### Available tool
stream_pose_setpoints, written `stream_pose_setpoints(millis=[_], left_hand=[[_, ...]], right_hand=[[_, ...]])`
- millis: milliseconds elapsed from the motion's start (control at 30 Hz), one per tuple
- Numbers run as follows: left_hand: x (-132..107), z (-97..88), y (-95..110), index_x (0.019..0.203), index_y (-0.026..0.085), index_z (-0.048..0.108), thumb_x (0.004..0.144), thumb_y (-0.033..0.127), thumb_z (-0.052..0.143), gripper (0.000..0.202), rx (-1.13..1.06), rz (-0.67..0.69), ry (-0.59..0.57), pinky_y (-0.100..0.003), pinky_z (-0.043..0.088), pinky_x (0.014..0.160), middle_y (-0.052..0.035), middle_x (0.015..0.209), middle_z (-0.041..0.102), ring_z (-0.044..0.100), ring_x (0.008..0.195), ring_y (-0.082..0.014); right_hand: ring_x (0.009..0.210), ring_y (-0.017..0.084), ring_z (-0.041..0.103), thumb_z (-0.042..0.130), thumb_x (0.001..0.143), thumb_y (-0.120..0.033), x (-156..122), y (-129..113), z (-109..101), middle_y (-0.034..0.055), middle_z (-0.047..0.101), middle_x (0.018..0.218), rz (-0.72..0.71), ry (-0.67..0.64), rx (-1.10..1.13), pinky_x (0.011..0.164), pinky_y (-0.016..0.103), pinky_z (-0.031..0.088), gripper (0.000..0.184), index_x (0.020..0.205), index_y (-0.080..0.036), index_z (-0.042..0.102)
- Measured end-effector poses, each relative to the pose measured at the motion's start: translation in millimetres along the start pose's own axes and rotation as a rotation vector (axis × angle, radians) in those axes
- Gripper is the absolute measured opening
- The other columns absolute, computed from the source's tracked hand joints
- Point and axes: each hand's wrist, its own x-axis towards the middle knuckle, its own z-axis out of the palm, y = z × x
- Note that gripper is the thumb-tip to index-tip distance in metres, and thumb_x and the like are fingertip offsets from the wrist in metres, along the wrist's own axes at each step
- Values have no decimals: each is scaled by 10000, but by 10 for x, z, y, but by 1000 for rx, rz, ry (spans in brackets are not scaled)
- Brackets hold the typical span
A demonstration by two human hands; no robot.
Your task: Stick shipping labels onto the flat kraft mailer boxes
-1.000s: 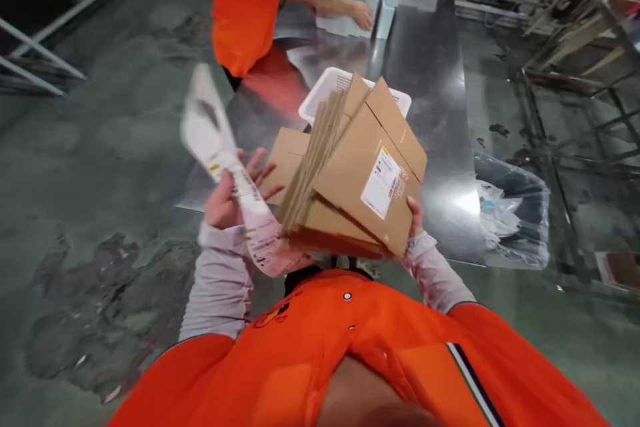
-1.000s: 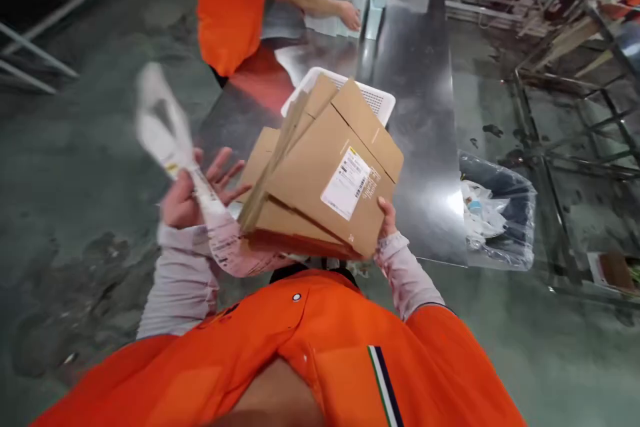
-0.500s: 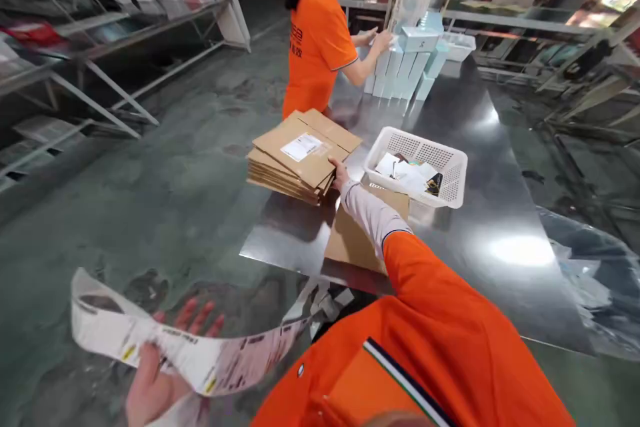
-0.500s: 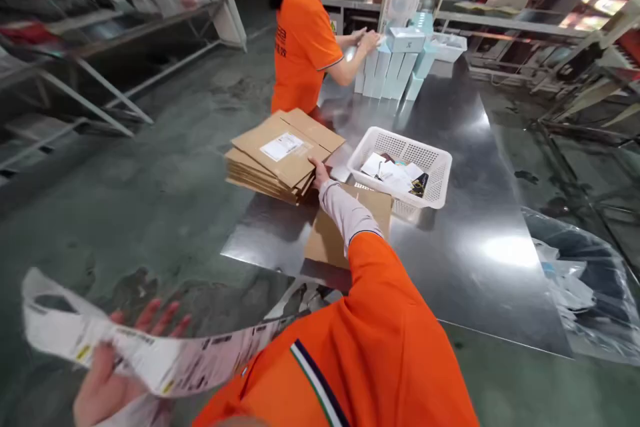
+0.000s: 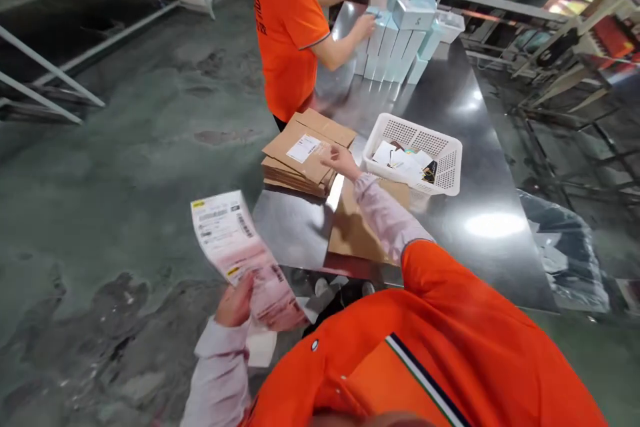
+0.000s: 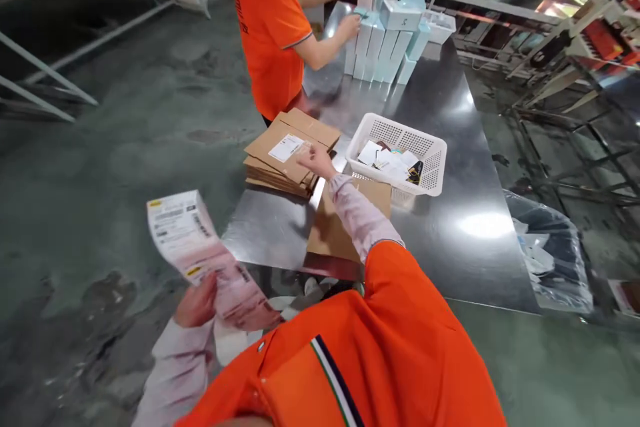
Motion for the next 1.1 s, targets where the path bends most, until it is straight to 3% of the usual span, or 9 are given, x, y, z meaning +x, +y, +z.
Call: stream_pose_setpoints(millis=[133,267,333,400,500,667,900,1000,1100], left_hand=[[-14,771,85,905,192,794,736,822,588,684,84,241,-109,-494,420,1179,-158,1143,753,629,1244,-390],[-154,1449,81,929,140,791,592,754,778,700,140,129,-482,-533,466,1103,-178,1072,760,661,1144,-420],[-187,1690,71,987,132,778,430,646,906,769,33,44,-505,-505,513,1037,-169,1079,760,668,1119,-412],[-193,1907,71,1067,131,757,376,588,945,849,-155,46,-435,-454,529,1006,-156,1146,749,667,1129,-376],[-192,2211,70,944,112,761,436,618,922,736,-263,43,-308,-405,558,887,-134,1005,772,704,945,-305],[-311,2564,-37,777,119,736,474,563,904,564,-150,33,-242,-316,516,725,-64,763,733,638,721,-201],[-422,2853,-198,511,184,466,719,451,765,452,64,55,163,-245,390,579,20,508,472,488,601,-132],[-291,2817,-240,674,164,603,594,417,853,365,-48,38,31,-263,452,642,2,636,614,581,684,-164],[-102,2679,-363,921,136,696,417,370,939,607,-227,-106,-254,-347,533,776,-87,909,751,672,844,-242]], right_hand=[[1023,276,709,985,342,-454,-1288,121,79,108,753,1097,55,-759,142,900,370,590,847,1100,-155,753],[1102,254,697,819,657,-659,-2358,329,193,105,741,1189,81,-200,403,1021,404,548,659,1100,-177,744],[1101,266,700,754,738,-670,-2648,445,188,115,746,1182,148,28,360,1041,430,536,596,1065,-171,749],[1085,281,707,787,705,-650,-2807,551,115,112,758,1152,185,11,300,1031,440,541,586,1038,-168,758],[986,271,726,845,641,-593,-2881,665,-132,83,781,1071,192,-127,215,951,421,570,577,1029,-171,772],[788,225,717,781,746,-516,-2798,720,-587,66,785,871,133,-74,71,757,341,573,382,905,-169,799],[709,206,685,788,757,-409,-2787,755,-591,37,755,749,57,2,-7,748,337,550,209,789,-203,798],[779,216,681,787,774,-369,-2579,814,-573,58,741,811,50,45,-53,823,373,549,188,784,-181,779],[1032,255,657,812,772,-324,-2134,918,-594,99,712,995,-7,94,-189,1033,427,483,179,798,-152,768]])
